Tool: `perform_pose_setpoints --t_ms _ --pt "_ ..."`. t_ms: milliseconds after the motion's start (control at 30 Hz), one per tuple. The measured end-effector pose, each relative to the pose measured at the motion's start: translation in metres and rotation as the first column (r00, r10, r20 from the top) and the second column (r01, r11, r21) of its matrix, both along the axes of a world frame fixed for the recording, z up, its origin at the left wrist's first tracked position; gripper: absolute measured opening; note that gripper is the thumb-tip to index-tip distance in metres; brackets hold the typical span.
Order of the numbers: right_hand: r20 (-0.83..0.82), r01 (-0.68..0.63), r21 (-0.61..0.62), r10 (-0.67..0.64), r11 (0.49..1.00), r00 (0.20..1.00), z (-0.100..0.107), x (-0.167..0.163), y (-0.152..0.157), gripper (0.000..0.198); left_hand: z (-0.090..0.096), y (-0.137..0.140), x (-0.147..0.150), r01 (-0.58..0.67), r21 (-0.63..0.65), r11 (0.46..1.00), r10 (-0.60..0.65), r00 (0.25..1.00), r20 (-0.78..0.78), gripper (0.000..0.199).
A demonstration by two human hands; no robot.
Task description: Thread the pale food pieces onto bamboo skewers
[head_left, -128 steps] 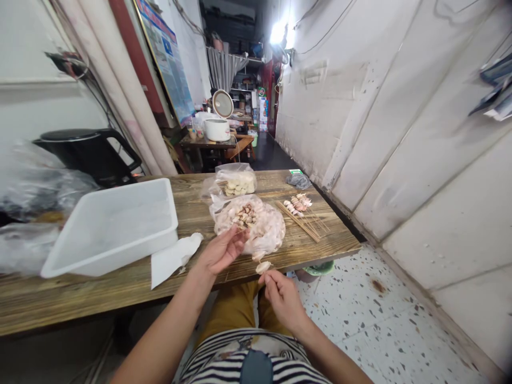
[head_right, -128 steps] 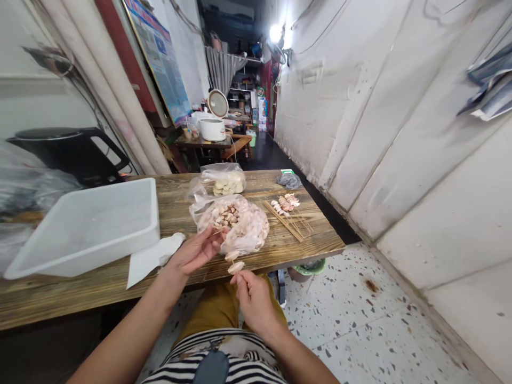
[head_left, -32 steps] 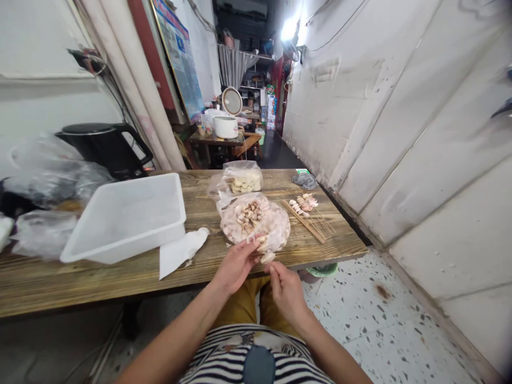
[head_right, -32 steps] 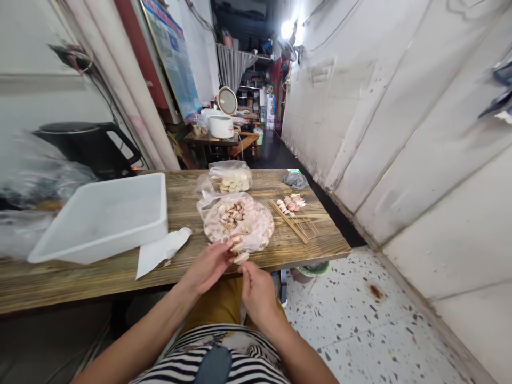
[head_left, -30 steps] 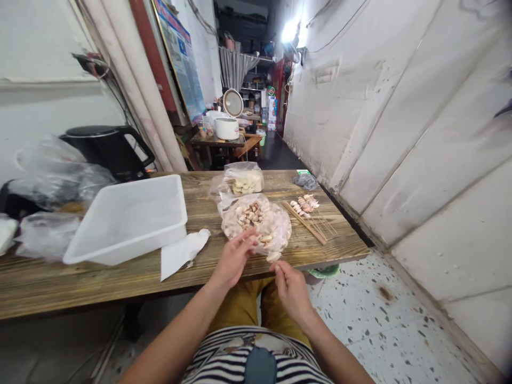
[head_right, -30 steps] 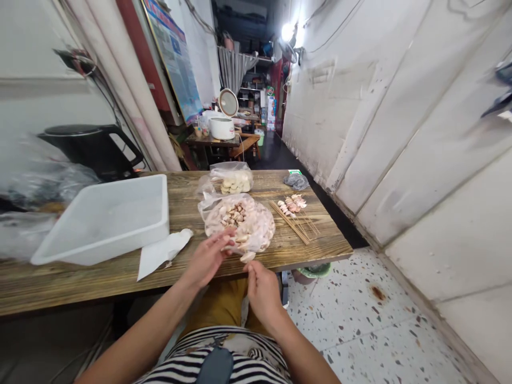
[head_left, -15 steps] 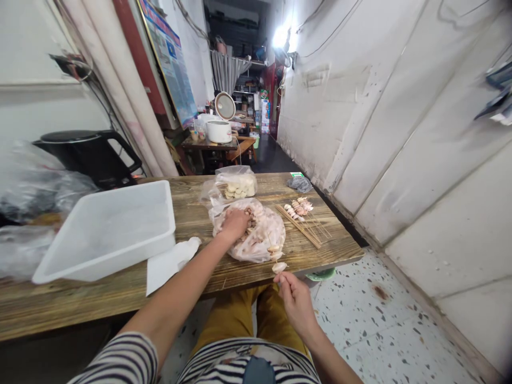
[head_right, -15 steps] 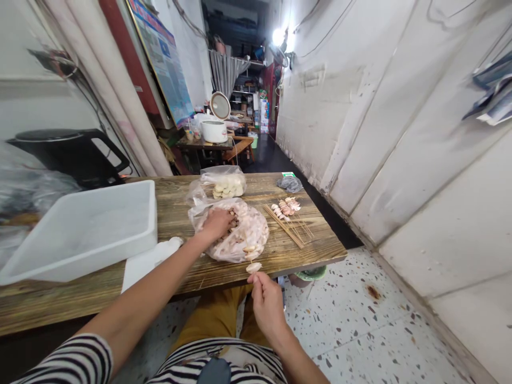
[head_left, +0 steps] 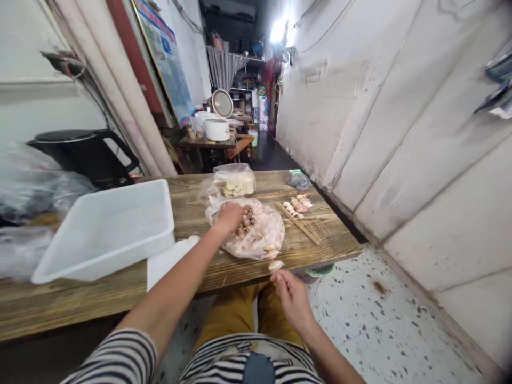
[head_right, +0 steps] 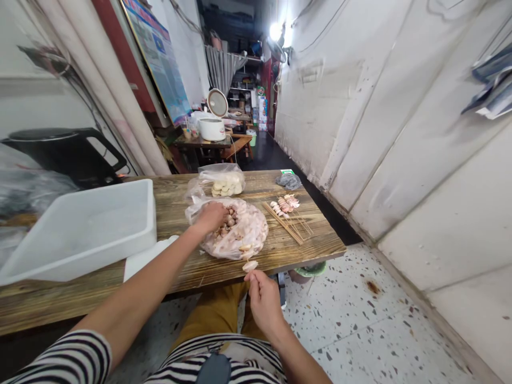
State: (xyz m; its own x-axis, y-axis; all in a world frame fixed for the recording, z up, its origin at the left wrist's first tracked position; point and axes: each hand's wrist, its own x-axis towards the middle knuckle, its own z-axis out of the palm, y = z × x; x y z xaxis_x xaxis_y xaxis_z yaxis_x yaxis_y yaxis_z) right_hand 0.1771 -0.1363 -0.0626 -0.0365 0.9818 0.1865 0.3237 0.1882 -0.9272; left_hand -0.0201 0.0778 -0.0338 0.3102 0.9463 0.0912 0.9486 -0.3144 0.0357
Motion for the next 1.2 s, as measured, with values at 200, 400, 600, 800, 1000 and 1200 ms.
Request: perform_pose_setpoints --t_ms 200,400,600,800,1000,1200 --pt "0.021 -0.001 0.022 0.000 1.000 1.000 0.001 -0.001 -0.003 0.027 -0.010 0.003 0.015 0.016 0.057 0.998 -0.015 1.000 -0.007 0.026" --pt "0.017 -0.009 0.013 0.008 1.000 1.000 0.000 0.000 -0.003 0.027 -0.013 -0.001 0.006 0.145 -0.006 0.989 -0.144 0.989 0.026 0.030" --pt "0.011 -0.011 0.014 0.011 1.000 1.000 0.002 -0.001 -0.003 0.026 -0.011 -0.004 0.005 0.154 0.000 0.988 -0.154 0.988 0.001 0.031" --pt "0.049 -0.003 0.039 0.001 0.999 0.999 0.005 0.000 -0.003 0.026 -0.007 -0.009 0.003 0.122 0.007 0.993 -0.122 0.993 0.002 0.025" --pt "0.046 -0.008 0.024 0.007 1.000 0.999 0.006 -0.002 -0.001 0.026 -0.001 -0.016 -0.002 0.083 0.019 0.996 -0.084 0.994 0.073 0.029" --pt "0.029 -0.020 0.021 0.019 1.000 0.999 0.006 -0.004 -0.001 0.025 -0.008 -0.025 -0.003 0.095 -0.051 0.994 -0.090 0.992 0.086 0.021"
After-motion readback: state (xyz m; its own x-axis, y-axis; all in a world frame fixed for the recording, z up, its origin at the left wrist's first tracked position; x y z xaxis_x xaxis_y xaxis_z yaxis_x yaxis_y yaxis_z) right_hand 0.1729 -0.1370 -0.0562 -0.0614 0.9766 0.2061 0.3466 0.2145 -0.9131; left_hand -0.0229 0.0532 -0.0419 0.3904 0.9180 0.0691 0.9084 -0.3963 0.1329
